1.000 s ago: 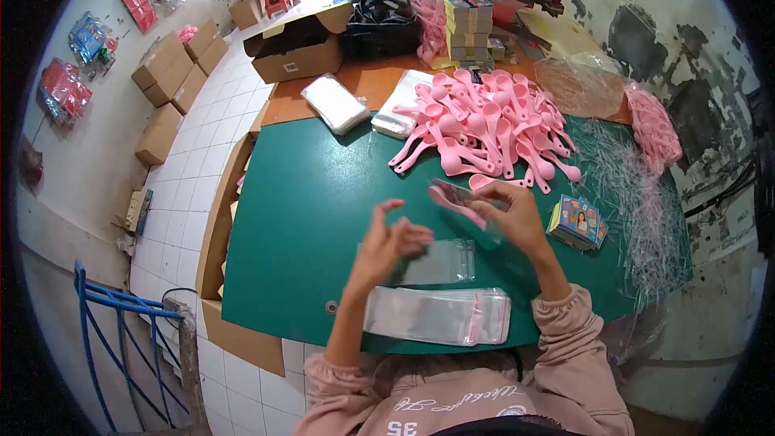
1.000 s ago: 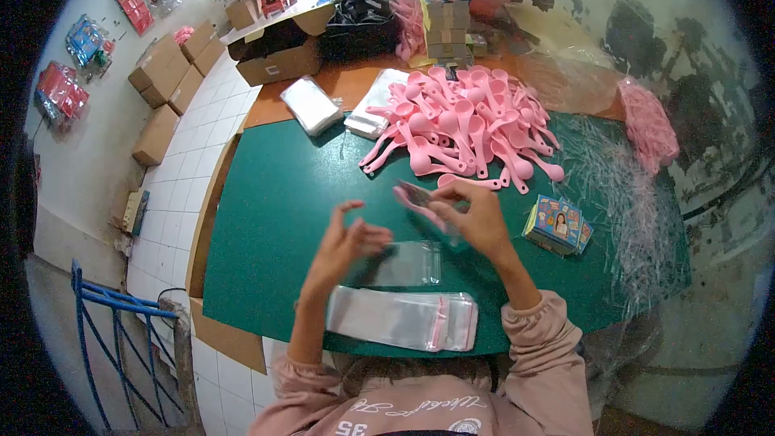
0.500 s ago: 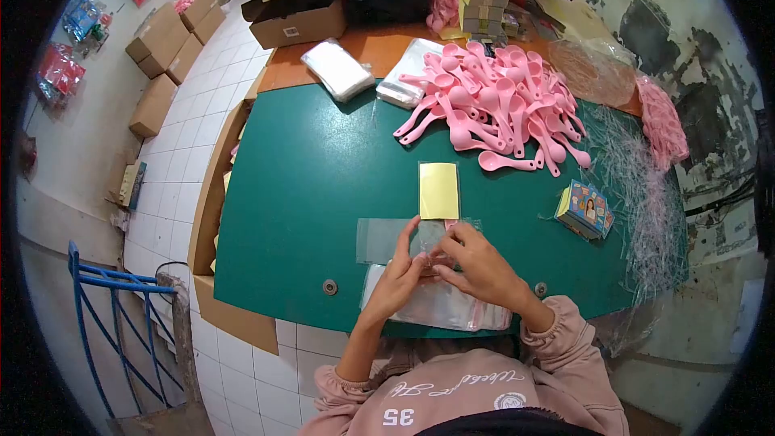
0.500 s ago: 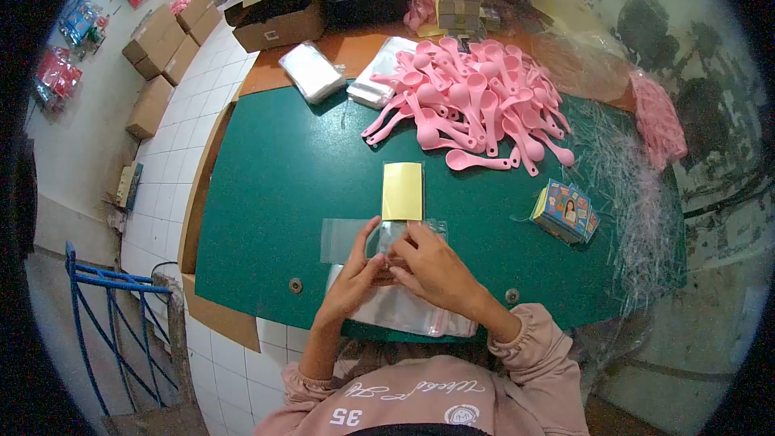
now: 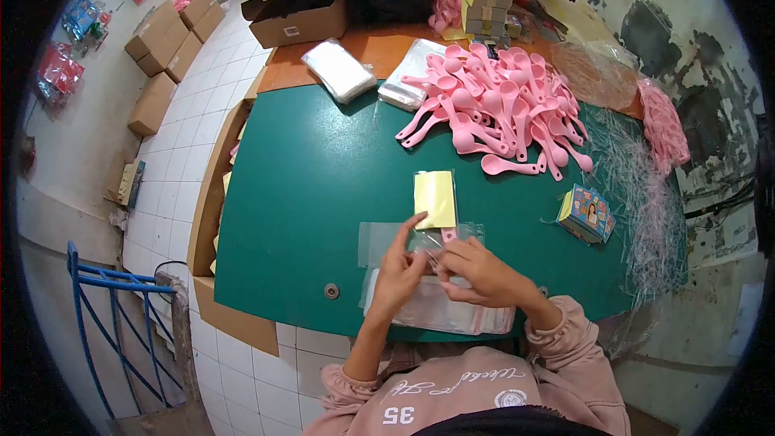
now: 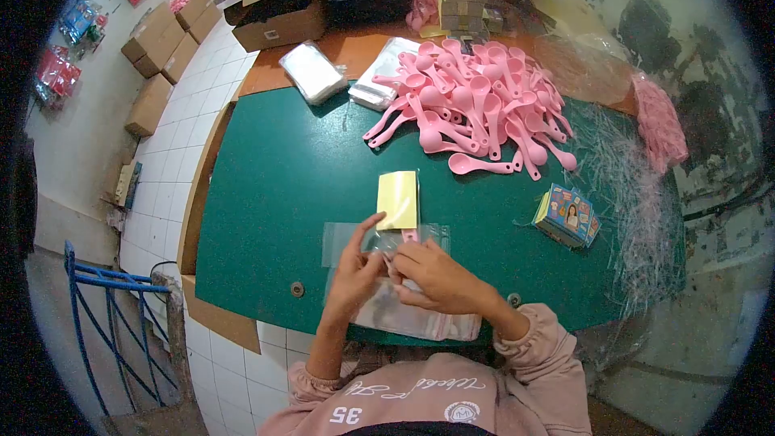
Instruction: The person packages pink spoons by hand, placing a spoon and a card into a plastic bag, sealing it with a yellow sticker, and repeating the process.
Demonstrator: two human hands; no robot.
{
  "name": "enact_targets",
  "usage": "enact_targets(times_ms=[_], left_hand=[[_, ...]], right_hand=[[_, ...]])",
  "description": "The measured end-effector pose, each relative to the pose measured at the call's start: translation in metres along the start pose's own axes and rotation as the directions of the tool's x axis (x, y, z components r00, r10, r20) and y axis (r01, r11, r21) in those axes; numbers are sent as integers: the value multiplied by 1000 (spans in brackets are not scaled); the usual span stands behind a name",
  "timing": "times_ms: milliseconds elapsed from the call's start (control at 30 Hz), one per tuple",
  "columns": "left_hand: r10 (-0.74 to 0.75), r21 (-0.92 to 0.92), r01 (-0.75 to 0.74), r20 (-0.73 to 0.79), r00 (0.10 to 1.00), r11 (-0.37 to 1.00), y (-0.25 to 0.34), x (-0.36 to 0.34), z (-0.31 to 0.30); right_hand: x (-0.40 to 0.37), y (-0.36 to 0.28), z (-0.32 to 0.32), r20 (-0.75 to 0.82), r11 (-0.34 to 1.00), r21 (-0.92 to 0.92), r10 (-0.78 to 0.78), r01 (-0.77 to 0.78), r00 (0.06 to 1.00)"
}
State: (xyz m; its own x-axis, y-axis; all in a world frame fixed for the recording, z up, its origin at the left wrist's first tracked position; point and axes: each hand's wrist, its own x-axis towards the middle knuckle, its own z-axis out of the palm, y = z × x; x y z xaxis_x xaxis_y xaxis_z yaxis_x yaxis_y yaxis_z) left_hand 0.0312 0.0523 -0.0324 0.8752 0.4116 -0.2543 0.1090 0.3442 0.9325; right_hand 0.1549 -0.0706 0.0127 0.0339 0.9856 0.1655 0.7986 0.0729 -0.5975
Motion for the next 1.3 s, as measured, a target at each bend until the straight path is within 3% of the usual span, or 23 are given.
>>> enact_targets(times_ms=[67, 167, 200, 233, 267, 300, 333, 400, 433, 467, 500, 567, 667, 733, 800, 867, 900, 967, 1033, 1100, 1133, 1200, 1300], left_hand=[[0, 12, 1, -51, 999, 1000, 6, 1, -1], [-103, -16, 104, 89, 991, 994, 17, -5, -2], [-119, -25, 122, 93, 989, 992, 16, -5, -1], [-135, -32, 139, 100, 986, 990, 16, -5, 0], [-134, -33, 138, 106, 985, 990, 15, -5, 1], [-147, -43, 151, 85, 985, 988, 14, -4, 2], [-165, -54, 168, 61, 984, 984, 14, -5, 3], [-158, -76, 162, 56, 986, 984, 17, -5, 5], [-164, -97, 169, 51, 985, 981, 18, -6, 8], [-169, -94, 174, 55, 984, 980, 17, -6, 10], [-138, -84, 145, 82, 987, 986, 18, -4, 13], [-108, -64, 116, 112, 988, 991, 19, -3, 15], [-130, -89, 152, 210, 969, 984, 21, -11, 9], [-117, -77, 143, 274, 955, 987, 21, -17, 2], [-142, -99, 174, 270, 952, 980, 21, -18, 1], [-20, 176, 15, 26, 999, 984, 19, -17, 9], [-22, 175, 17, 27, 999, 984, 19, -17, 12], [127, 396, -142, 64, 990, 907, 21, -14, 16], [137, 434, -131, 18, 990, 891, 16, -14, 15], [161, 475, -126, -33, 986, 871, 15, -13, 16], [173, 479, -119, -70, 982, 870, 15, -14, 18], [186, 482, -111, -110, 976, 869, 14, -14, 18], [207, 564, -100, -128, 970, 820, 10, -14, 17]], right_hand=[[-8, 9, -23, 56, 931, 364, -58, 34, 997], [-42, 58, -92, 105, 825, 553, 68, -115, 992], [-56, 63, -118, 77, 691, 670, 299, -272, 951], [-72, 92, -136, -57, 679, 685, 410, -264, 910], [-95, 124, -149, -323, 854, 193, 521, -483, 790], [-107, 146, -156, -599, 665, -304, 423, -682, 680], [-110, 146, -150, -599, 664, -309, 420, -681, 682], [-119, 134, -129, -688, 108, -537, 518, -837, 508], [-96, 103, -114, -594, 517, -404, 479, -755, 646], [-61, 62, -93, -534, 823, -180, 379, -539, 756], [-42, 39, -73, -330, 927, 34, 363, -374, 871], [-24, 18, -27, -267, 951, 34, 304, -307, 914], [-20, 28, -9, -216, 972, 68, 234, -225, 948], [-21, 28, -12, -267, 971, 123, 232, -206, 935], [-25, 29, -15, -224, 923, 296, 317, -245, 922], [-26, 29, -13, -219, 902, 367, 321, -227, 922], [-27, 30, -12, -210, 875, 439, 321, -204, 923], [-28, 33, -12, -188, 875, 445, 302, -193, 935], [-30, 35, -13, -170, 875, 449, 283, -181, 944], [-31, 37, -11, -33, 753, 607, 343, -253, 939], [-31, 37, -7, -37, 755, 607, 337, -247, 941], [-32, 39, 3, -16, 494, 836, 458, -239, 889], [-32, 43, 5, 89, 374, 860, 561, -347, 823]])
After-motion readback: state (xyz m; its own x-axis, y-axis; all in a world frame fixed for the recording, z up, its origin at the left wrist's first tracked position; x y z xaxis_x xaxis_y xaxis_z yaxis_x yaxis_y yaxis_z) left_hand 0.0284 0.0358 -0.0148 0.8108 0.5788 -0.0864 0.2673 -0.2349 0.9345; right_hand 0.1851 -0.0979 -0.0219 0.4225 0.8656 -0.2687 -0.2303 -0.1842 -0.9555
